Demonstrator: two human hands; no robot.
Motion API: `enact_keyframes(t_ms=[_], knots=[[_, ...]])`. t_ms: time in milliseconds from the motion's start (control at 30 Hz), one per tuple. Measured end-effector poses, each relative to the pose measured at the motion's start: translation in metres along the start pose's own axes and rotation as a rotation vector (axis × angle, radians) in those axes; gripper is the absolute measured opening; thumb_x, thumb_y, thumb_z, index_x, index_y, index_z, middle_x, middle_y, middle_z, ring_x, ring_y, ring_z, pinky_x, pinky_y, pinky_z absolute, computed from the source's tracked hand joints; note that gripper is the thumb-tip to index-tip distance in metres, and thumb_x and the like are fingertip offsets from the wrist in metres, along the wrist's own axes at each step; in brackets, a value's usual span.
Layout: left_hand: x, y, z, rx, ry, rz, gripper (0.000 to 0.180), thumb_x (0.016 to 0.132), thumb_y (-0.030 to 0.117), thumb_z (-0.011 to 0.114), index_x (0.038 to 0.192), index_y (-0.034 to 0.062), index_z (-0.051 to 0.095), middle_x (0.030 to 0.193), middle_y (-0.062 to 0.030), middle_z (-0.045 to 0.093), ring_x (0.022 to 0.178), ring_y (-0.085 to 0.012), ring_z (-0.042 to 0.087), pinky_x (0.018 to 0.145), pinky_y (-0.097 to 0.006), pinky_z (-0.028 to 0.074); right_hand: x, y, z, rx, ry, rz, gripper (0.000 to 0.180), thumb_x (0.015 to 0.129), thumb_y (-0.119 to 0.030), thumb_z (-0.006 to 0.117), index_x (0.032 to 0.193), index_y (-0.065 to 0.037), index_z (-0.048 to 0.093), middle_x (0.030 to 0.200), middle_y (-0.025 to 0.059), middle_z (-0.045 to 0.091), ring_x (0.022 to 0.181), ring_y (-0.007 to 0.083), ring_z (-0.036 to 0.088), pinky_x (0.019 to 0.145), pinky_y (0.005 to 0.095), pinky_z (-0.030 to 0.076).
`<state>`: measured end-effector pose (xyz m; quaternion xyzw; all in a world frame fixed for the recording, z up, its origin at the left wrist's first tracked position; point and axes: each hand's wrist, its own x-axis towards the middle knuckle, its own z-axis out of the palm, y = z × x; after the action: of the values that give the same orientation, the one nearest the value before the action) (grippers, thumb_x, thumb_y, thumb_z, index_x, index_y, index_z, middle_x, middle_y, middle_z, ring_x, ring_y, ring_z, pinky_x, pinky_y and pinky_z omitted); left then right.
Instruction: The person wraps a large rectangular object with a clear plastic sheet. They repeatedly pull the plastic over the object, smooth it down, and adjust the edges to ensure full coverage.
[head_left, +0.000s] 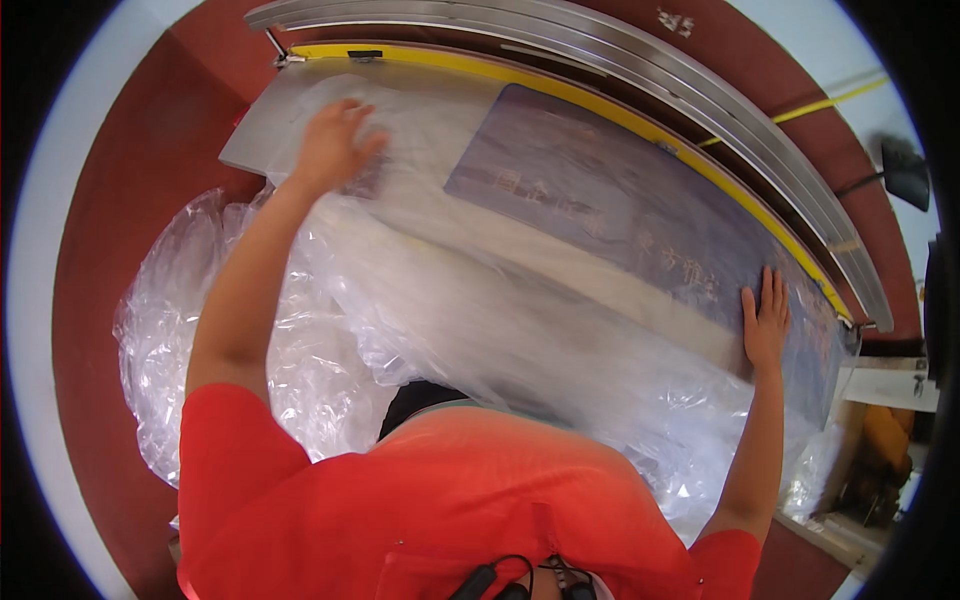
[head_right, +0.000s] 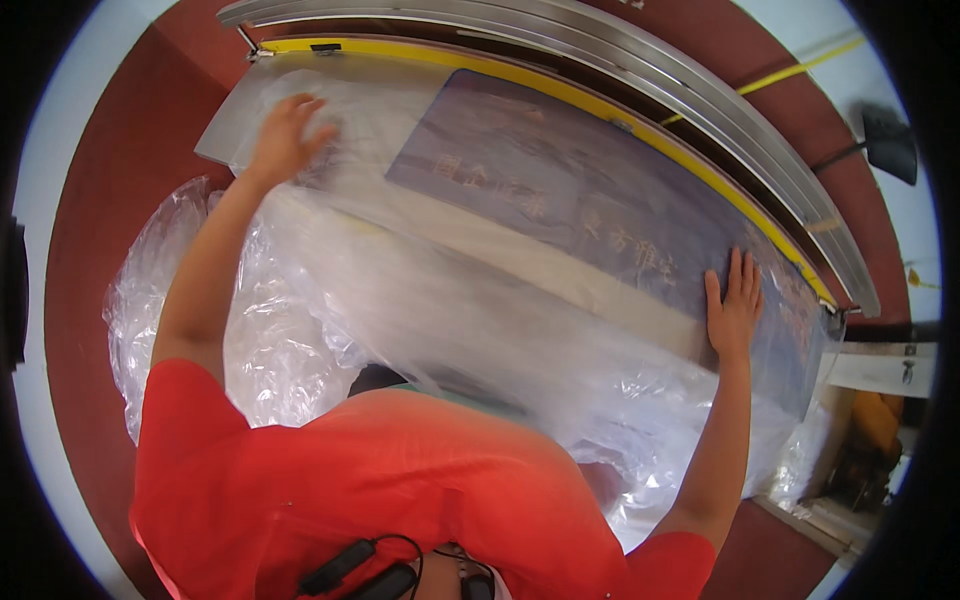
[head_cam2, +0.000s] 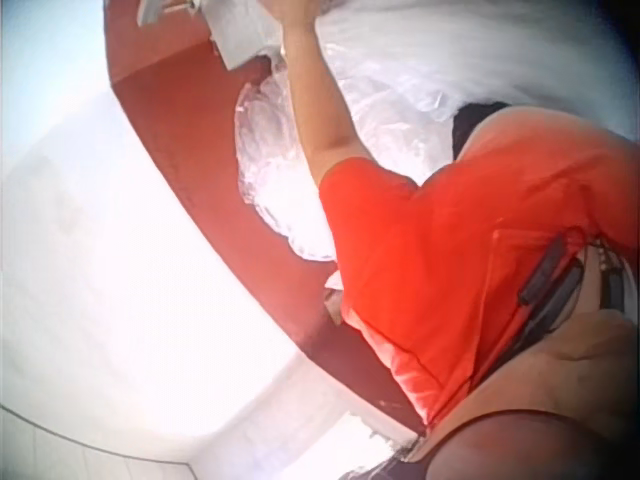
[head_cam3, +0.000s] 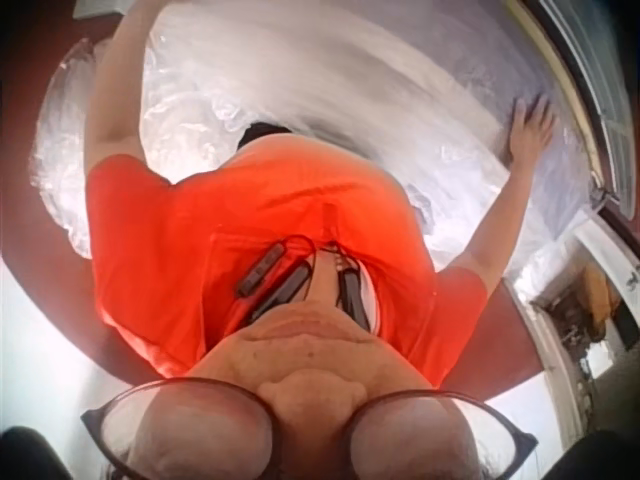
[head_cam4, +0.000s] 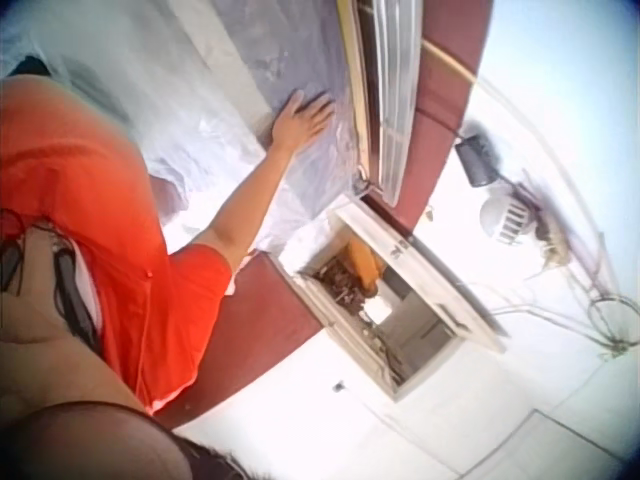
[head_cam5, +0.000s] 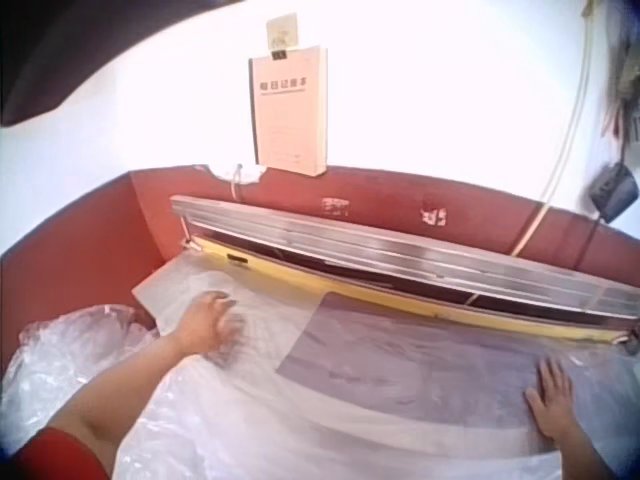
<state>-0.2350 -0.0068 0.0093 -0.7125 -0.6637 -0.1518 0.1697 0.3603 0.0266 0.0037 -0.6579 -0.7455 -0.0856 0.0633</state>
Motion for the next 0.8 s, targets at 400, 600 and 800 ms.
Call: enact_keyframes(t_ms=[400,600,800], knots=[[0.018,0.065,0.036,0.055,-0.23,-0.125,0.065,0.077,0.052,0.034,0.124,0.0083,0.024,0.129,-0.0166,0.019,0.121,-0.0308,0.014,0.096,-0.045,0.011,-0.033,0.127,0.02,-0.235,-0.091,0.422,0.055,0.082,-0.048,0.028,0.126,-0.016,0.024,0.129,0.0086,0.024,0.12,0.0266,0.018,0.094,0.0455,0.016],[0.022,0.07,0.042,0.083,-0.161,-0.152,0.062,0.076,0.055,0.032,0.122,0.0135,0.03,0.126,-0.0184,0.024,0.119,-0.0303,0.018,0.096,-0.041,0.015,-0.019,0.153,0.049,-0.215,-0.066,0.308,0.056,0.081,-0.051,0.026,0.126,-0.018,0.025,0.13,0.0068,0.022,0.12,0.0263,0.018,0.095,0.0426,0.015],[0.054,0.018,0.041,-0.03,-0.193,-0.145,0.033,0.07,0.032,0.054,0.095,0.0108,0.052,0.094,-0.0149,0.05,0.09,-0.0284,0.047,0.077,-0.037,0.038,-0.019,0.113,0.024,-0.14,-0.041,0.368,0.055,0.081,-0.049,0.027,0.125,-0.017,0.025,0.13,0.0078,0.024,0.12,0.0263,0.019,0.095,0.0398,0.016]])
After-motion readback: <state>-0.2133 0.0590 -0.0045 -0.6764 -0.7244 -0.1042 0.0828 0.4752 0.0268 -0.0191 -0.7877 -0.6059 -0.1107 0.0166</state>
